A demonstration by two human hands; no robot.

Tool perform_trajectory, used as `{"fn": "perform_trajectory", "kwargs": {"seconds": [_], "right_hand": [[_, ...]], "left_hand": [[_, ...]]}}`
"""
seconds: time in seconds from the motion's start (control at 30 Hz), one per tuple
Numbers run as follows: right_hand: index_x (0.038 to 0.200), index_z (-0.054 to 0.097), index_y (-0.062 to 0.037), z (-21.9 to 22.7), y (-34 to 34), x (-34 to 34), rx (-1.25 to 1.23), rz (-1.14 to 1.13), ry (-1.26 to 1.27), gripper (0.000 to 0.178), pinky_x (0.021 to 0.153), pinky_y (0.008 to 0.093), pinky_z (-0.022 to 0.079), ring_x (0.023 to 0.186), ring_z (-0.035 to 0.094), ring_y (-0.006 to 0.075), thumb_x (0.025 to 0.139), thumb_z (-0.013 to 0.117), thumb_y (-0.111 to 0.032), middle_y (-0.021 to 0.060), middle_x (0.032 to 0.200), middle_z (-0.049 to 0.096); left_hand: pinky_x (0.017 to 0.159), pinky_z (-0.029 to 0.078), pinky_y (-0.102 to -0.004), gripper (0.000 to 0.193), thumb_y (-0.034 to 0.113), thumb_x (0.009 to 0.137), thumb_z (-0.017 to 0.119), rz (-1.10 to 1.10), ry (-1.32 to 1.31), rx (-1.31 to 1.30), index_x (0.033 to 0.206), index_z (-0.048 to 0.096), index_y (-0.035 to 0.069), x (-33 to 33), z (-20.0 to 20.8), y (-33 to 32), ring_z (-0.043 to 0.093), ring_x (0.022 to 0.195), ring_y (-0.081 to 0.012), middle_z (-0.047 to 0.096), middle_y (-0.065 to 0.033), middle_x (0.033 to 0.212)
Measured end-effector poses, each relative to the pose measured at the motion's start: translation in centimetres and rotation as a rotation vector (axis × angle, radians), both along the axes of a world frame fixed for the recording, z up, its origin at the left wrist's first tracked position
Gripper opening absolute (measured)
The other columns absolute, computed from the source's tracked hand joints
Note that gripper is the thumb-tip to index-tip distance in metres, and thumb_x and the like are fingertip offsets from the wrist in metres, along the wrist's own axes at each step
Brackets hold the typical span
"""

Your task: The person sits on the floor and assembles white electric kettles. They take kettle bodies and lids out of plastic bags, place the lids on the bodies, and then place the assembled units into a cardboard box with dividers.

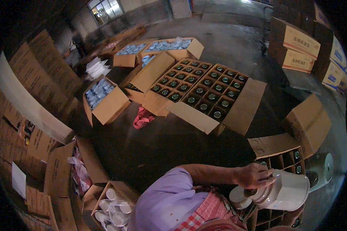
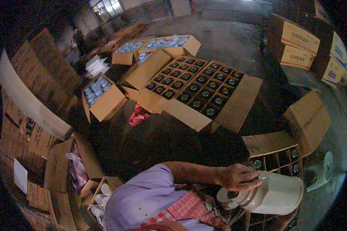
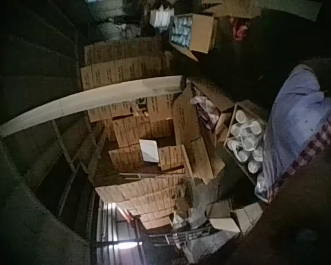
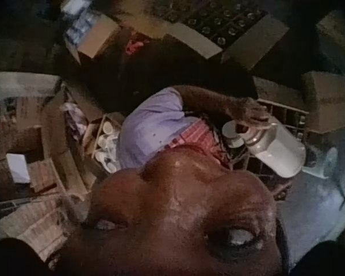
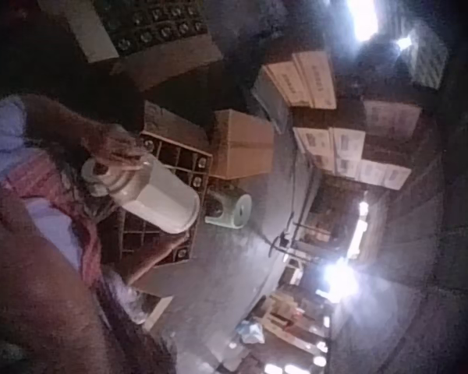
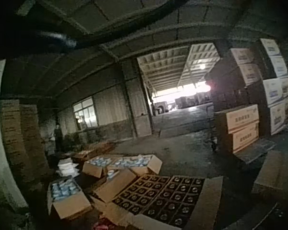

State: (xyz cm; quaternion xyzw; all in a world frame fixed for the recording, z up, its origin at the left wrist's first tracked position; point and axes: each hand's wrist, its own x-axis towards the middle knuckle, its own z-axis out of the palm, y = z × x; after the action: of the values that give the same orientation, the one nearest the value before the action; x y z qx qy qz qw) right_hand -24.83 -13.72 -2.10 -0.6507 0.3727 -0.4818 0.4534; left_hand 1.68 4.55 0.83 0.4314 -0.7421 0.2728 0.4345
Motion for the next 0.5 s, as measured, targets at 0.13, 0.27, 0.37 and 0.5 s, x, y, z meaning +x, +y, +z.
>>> {"fn": "perform_trajectory", "kwargs": {"seconds": [0.13, 0.27, 0.37, 0.5], "right_hand": [[0.101, 0.052, -0.0023, 0.4, -1.2, 1.0, 0.106, 0.015, -0.130, 0.033, 0.072, 0.0346, 0.045, 0.083, 0.054, 0.0208, 0.089, 0.043, -0.032, 0.0109, 0.090, 0.055], [0.101, 0.052, -0.0024, 1.0, -0.5, 2.8, 0.302, 0.022, -0.311, 0.033, 0.071, 0.0342, 0.045, 0.081, 0.054, 0.0201, 0.089, 0.043, -0.032, 0.0102, 0.088, 0.055], [0.100, 0.052, -0.0024, 2.6, 0.8, 5.4, 0.445, 0.060, -0.388, 0.033, 0.070, 0.0338, 0.045, 0.080, 0.054, 0.0196, 0.089, 0.043, -0.033, 0.0097, 0.087, 0.055], [0.086, 0.050, -0.0039, 3.2, 0.3, 6.2, 0.376, 0.377, -0.244, 0.021, 0.058, 0.0276, 0.044, 0.067, 0.051, 0.0141, 0.087, 0.050, -0.025, 0.0048, 0.076, 0.053]], "left_hand": [[0.063, 0.049, -0.0331, 0.037, 0.021, 0.078, 0.052, -0.001, -0.083, 0.011, 0.105, 0.053, -0.004, -3.4, -1.3, 0.6, 0.057, 0.078, -0.0280, 0.052, -0.0192, 0.092], [0.072, 0.049, -0.0338, 0.043, 0.020, 0.070, 0.063, -0.377, 0.054, 0.476, 0.106, 0.054, -0.003, -3.5, -0.1, 1.8, 0.055, 0.090, -0.0296, 0.050, -0.0233, 0.101], [0.084, 0.044, -0.0353, 0.067, 0.024, 0.064, 0.072, -0.476, 0.402, 0.467, 0.119, 0.044, 0.000, 0.7, 2.2, 2.2, 0.052, 0.100, -0.0274, 0.052, -0.0151, 0.105], [0.091, 0.041, -0.0363, 0.078, 0.016, 0.063, 0.076, -0.304, 0.941, 0.809, 0.129, 0.036, 0.004, 0.5, -0.5, 0.9, 0.048, 0.107, -0.0237, 0.051, -0.0098, 0.114]]}}
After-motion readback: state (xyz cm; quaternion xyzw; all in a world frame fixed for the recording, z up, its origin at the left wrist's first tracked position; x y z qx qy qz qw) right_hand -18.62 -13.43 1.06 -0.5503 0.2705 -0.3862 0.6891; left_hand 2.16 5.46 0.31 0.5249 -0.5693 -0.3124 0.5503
